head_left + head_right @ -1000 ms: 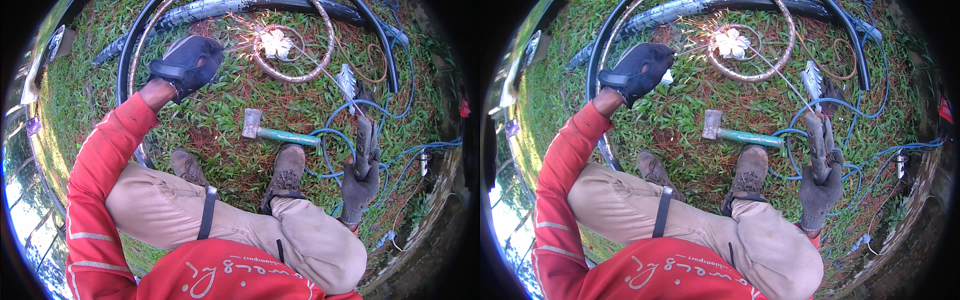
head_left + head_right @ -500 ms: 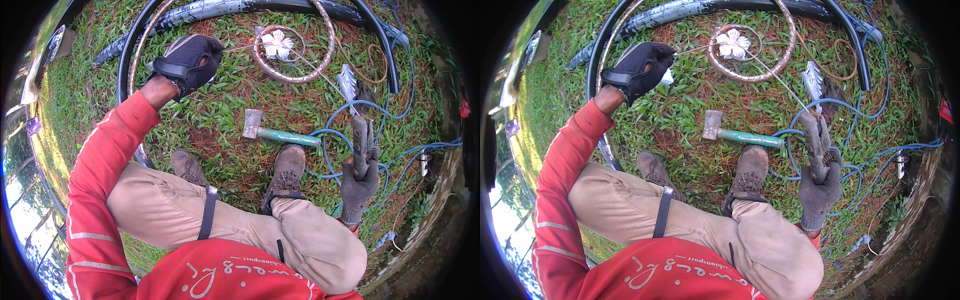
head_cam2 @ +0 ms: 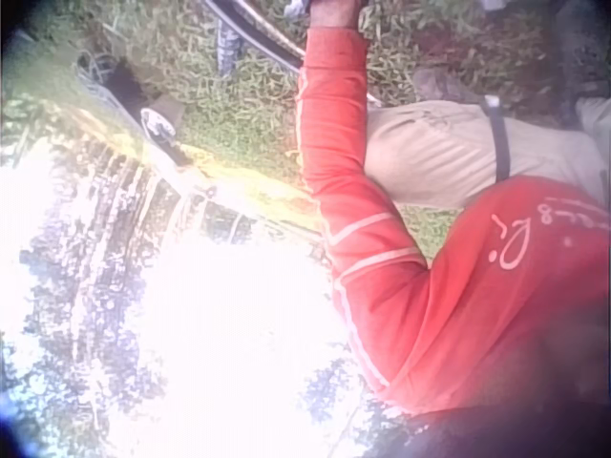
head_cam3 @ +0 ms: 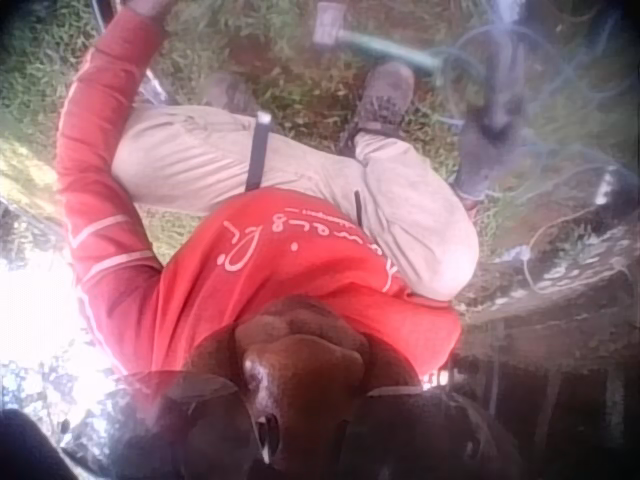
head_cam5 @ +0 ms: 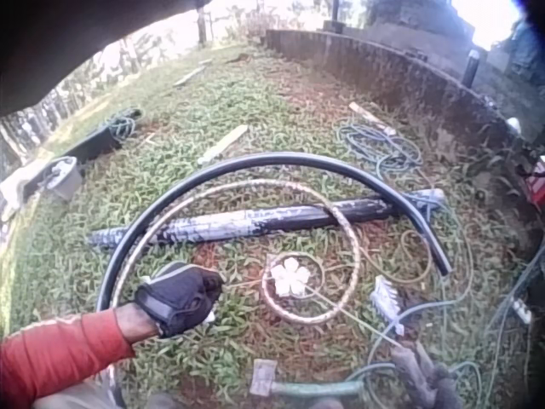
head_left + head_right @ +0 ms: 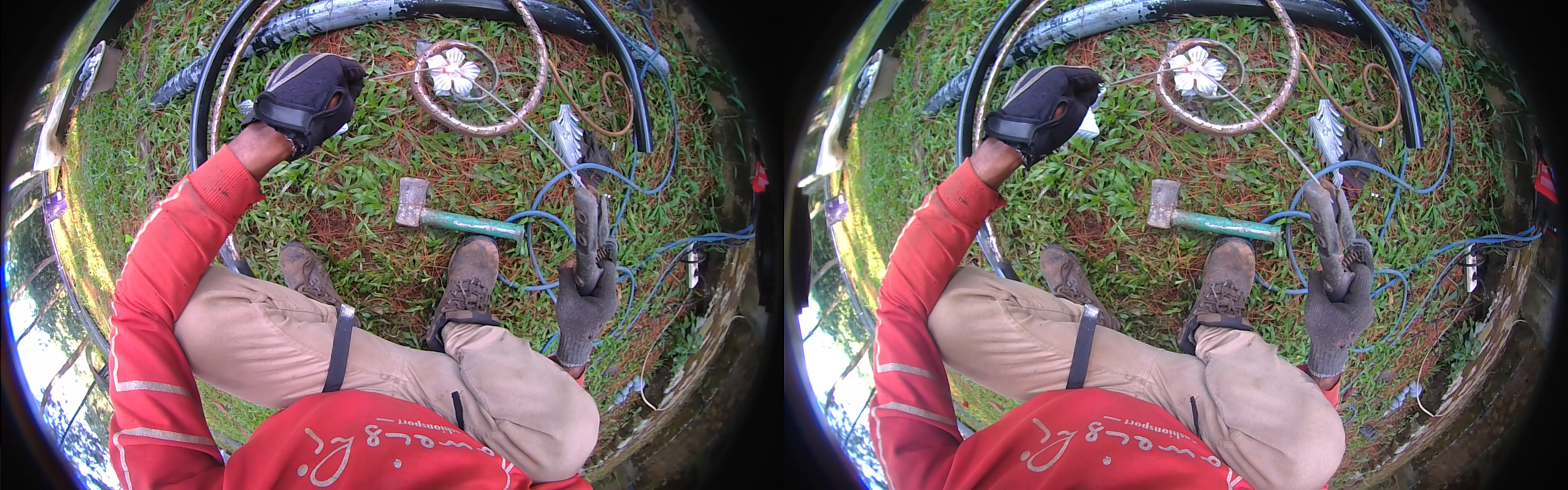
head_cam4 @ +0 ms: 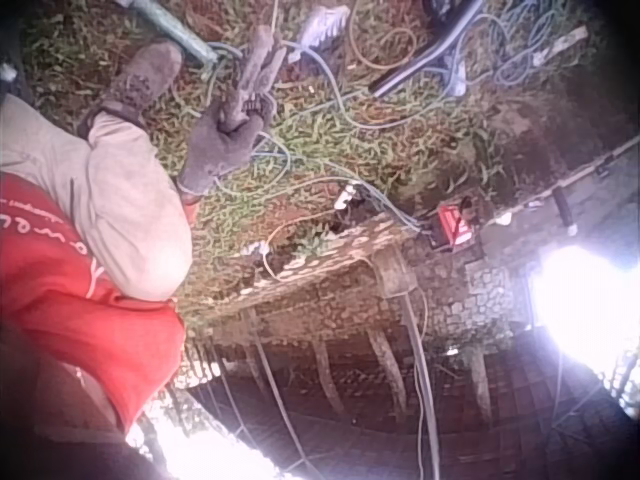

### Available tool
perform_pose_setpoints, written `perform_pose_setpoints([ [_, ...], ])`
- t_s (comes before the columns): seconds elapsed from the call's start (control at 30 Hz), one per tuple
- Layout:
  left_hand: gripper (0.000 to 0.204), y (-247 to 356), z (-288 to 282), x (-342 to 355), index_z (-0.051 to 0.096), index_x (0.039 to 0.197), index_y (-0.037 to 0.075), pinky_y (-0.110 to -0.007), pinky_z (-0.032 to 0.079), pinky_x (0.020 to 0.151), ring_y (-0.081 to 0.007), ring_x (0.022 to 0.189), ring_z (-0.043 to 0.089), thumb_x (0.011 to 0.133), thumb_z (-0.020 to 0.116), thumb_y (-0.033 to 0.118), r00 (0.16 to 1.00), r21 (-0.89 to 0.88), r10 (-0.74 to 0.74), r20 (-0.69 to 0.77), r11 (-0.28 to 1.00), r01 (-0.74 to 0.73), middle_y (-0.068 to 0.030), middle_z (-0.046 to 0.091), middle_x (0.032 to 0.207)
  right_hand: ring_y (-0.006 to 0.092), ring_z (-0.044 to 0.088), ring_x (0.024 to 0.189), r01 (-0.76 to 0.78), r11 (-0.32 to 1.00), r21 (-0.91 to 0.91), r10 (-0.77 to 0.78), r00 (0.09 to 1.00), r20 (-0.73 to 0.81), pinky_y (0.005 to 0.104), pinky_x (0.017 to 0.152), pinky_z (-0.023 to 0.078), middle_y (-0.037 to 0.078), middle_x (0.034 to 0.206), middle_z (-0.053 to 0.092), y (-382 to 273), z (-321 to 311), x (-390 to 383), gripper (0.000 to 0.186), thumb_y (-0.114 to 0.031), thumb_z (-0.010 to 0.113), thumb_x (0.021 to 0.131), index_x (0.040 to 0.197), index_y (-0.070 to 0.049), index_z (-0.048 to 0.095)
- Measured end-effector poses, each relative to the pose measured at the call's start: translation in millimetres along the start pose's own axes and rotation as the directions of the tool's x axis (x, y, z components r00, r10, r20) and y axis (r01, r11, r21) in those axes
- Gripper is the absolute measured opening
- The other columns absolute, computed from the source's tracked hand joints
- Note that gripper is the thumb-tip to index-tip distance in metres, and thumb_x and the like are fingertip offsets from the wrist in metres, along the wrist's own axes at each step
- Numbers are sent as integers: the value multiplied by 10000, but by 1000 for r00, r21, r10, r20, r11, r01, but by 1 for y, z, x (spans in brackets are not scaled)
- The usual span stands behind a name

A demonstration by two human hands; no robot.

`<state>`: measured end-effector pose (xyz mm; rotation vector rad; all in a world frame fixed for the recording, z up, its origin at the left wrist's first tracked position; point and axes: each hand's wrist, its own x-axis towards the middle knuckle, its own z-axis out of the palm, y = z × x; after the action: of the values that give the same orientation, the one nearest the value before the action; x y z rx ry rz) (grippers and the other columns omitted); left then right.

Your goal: The person welds components of a metal sculpture by hand while sitting on the ground, using a welding torch to join small metal flower and leaf shapes to a circular frame.

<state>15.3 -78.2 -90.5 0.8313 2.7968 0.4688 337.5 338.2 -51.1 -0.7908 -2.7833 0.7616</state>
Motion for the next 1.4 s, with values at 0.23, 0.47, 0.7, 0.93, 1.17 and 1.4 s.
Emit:
perform_pose_setpoints([
  [0.23,154,-17,13,2,842,1084,16,-432,643,873,-370,935,813,996,762,113,957,-70,220,-191,969,-237,-161,842,1023,105,670,816,97,995,27,-96,994,-55,316,755,556,33,947,768,5,5,0,367,-68,910,936,1269,-56,755],
  [0.47,239,2,-8,-2,822,1177,0,-441,646,935,-389,1017,823,1042,740,179,999,-27,42,-30,999,-43,-206,849,1096,206,785,941,-19,995,98,19,1000,-2,362,883,615,133,1102,822,-4,3,-2,489,-54,920,865,1317,-31,736],
  [0.7,288,11,-30,2,860,1225,30,-449,649,949,-376,1078,841,1056,746,233,999,-11,-50,-6,999,50,-204,860,1122,129,654,814,41,995,89,-25,984,-174,333,738,543,51,937,747,-12,4,1,428,-112,939,898,1268,-8,750],
  [0.93,283,9,-26,1,859,1228,22,-451,648,963,-370,1088,842,1049,745,210,998,-23,-64,7,998,64,-214,857,1147,125,600,769,14,1000,12,-13,997,-70,336,698,503,62,880,706,-22,0,1,332,-102,923,880,1146,-33,735],
  [1.17,284,0,-19,-3,859,1238,29,-458,647,982,-377,1096,836,1044,746,202,998,-52,22,-57,998,-25,-206,859,1152,118,654,845,78,995,58,-75,996,-54,334,775,551,62,984,751,-3,5,0,403,-53,899,885,1258,-32,748],
  [1.4,283,-2,-18,-5,863,1230,26,-462,642,999,-375,1101,835,1038,751,201,996,-46,39,-77,998,-42,-207,860,1157,123,679,881,77,996,35,-76,996,-44,337,808,568,64,1021,768,-5,4,0,460,-42,899,881,1315,-30,747],
])
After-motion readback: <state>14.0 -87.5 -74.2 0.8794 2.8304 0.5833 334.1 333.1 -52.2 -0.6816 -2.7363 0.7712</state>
